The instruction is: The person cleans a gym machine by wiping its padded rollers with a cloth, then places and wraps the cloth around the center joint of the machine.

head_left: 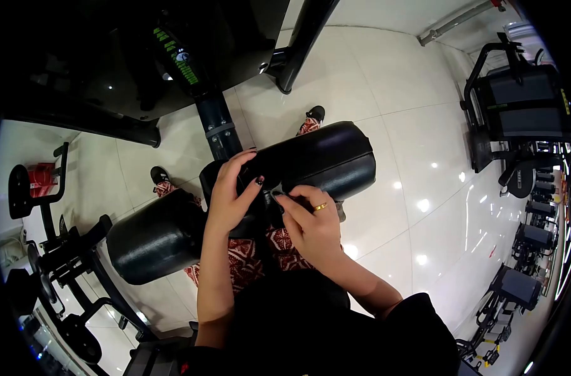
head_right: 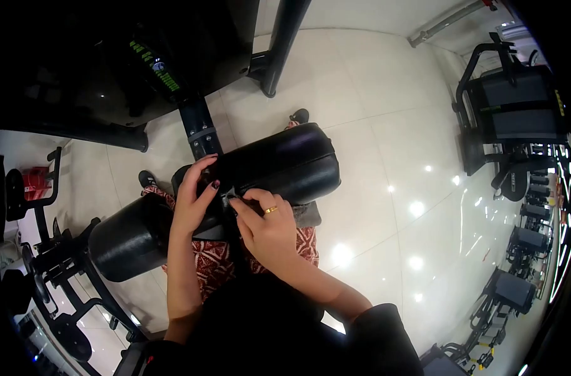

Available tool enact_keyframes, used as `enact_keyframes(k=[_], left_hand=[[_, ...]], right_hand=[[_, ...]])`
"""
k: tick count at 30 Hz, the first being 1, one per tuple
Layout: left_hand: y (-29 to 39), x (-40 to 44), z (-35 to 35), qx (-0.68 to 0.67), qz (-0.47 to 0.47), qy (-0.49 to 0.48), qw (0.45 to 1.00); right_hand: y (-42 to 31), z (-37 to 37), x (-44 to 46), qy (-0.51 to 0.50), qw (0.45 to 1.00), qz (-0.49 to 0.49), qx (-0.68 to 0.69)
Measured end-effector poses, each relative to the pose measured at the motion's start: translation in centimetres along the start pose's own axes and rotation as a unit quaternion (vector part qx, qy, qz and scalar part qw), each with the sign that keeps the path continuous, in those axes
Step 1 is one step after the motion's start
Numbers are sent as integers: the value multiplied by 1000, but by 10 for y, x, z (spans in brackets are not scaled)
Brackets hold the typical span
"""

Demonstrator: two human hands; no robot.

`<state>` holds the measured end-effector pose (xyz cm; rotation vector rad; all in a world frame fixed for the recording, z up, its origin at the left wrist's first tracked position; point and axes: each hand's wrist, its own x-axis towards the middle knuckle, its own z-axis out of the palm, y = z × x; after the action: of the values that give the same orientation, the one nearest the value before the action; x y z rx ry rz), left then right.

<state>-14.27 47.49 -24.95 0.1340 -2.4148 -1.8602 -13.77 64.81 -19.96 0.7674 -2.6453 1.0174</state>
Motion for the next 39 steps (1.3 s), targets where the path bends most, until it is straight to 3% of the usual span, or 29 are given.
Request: enact_keyframes(k=[10,18,21,23,24,25,27,33,37,39], left_hand=[[-8,0,1,26,54,-6,998],[-12,0,4,26,42,11,999],[-15,3,5,15,30,12,999],[-15,1,5,6,11,11,1000],[-14,1,5,-2,-4,14,1000],[-13,2,6,-10,-15,16,1000],[-13,2,5,-9,-8,15,1000],[-17,3,6,15,16,23,999],[-15,0,6,20,-2,22,1000],[-17,0,5,19,0,27,999]], right_hand=[[13,14,3,65,997,-8,39],[1,15,2,42,988,66,132],[3,5,13,67,988,8,139],[10,-20,29,142,979,42,137],[19,-31,31,164,957,126,201],[8,-53,40,194,936,138,261],[-10,-87,53,211,905,62,365],[-70,-149,107,292,889,-75,345],[-72,-153,131,318,875,-163,325],[-58,-127,122,254,926,-41,277]])
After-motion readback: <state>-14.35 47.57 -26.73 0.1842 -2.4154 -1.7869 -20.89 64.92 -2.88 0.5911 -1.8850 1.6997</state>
